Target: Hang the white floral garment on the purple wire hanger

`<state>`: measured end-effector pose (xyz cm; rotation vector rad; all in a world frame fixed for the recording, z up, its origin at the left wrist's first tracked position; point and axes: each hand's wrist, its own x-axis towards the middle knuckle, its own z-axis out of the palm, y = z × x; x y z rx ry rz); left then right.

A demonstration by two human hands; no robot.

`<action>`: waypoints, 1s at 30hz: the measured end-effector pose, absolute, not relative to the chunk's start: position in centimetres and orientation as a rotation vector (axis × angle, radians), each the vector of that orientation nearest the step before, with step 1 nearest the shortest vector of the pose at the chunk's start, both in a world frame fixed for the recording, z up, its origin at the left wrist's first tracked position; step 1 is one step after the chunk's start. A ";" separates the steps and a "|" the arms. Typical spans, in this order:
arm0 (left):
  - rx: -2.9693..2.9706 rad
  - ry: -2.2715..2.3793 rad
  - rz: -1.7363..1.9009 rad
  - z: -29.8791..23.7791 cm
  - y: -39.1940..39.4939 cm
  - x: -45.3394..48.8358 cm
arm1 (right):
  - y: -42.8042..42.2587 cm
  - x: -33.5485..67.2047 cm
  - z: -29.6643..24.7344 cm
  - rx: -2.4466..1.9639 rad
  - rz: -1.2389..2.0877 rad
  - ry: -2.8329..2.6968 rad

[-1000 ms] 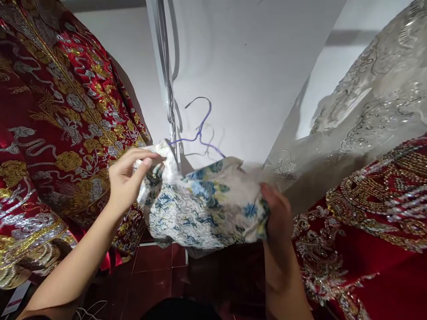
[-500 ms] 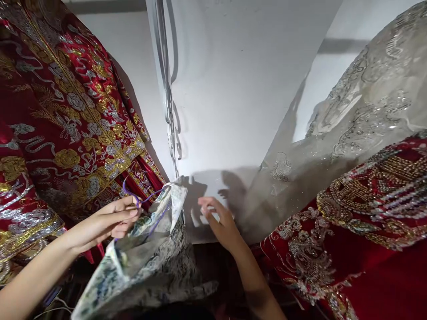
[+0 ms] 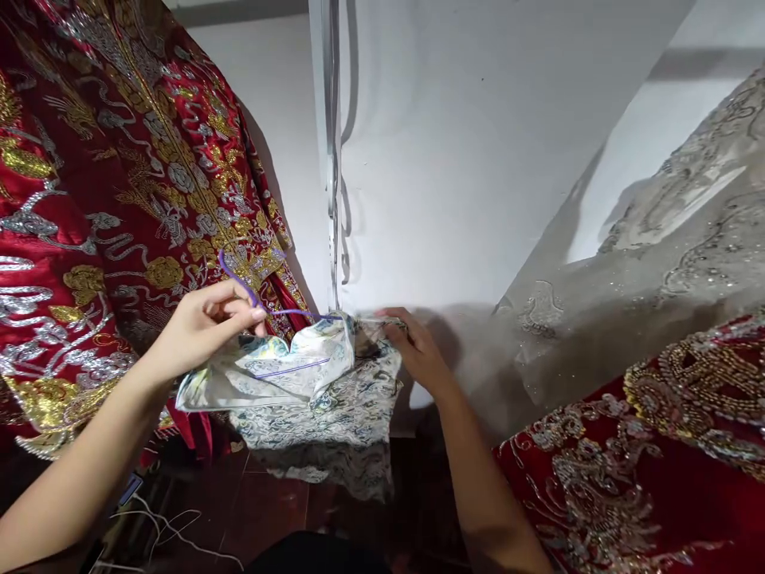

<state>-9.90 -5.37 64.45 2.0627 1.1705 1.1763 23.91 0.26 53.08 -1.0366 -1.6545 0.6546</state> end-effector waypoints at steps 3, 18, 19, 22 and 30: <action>2.223 1.345 1.570 64.7 -3.5 -8.9 | 1.0 23.8 54.9 -0.978 0.807 -1.492; 2.247 1.239 0.876 51.4 -4.3 -2.7 | 2.3 24.2 56.0 -0.971 0.545 -0.951; 2.236 1.268 0.833 50.2 -4.1 -2.3 | 2.1 24.4 55.0 -0.974 0.556 -0.928; 2.180 1.297 0.801 47.0 -4.0 -1.5 | 2.2 24.7 52.4 -0.967 0.587 -0.850; 1.815 1.216 1.033 43.6 -7.0 -1.6 | 1.0 24.6 50.5 -1.166 0.327 -0.868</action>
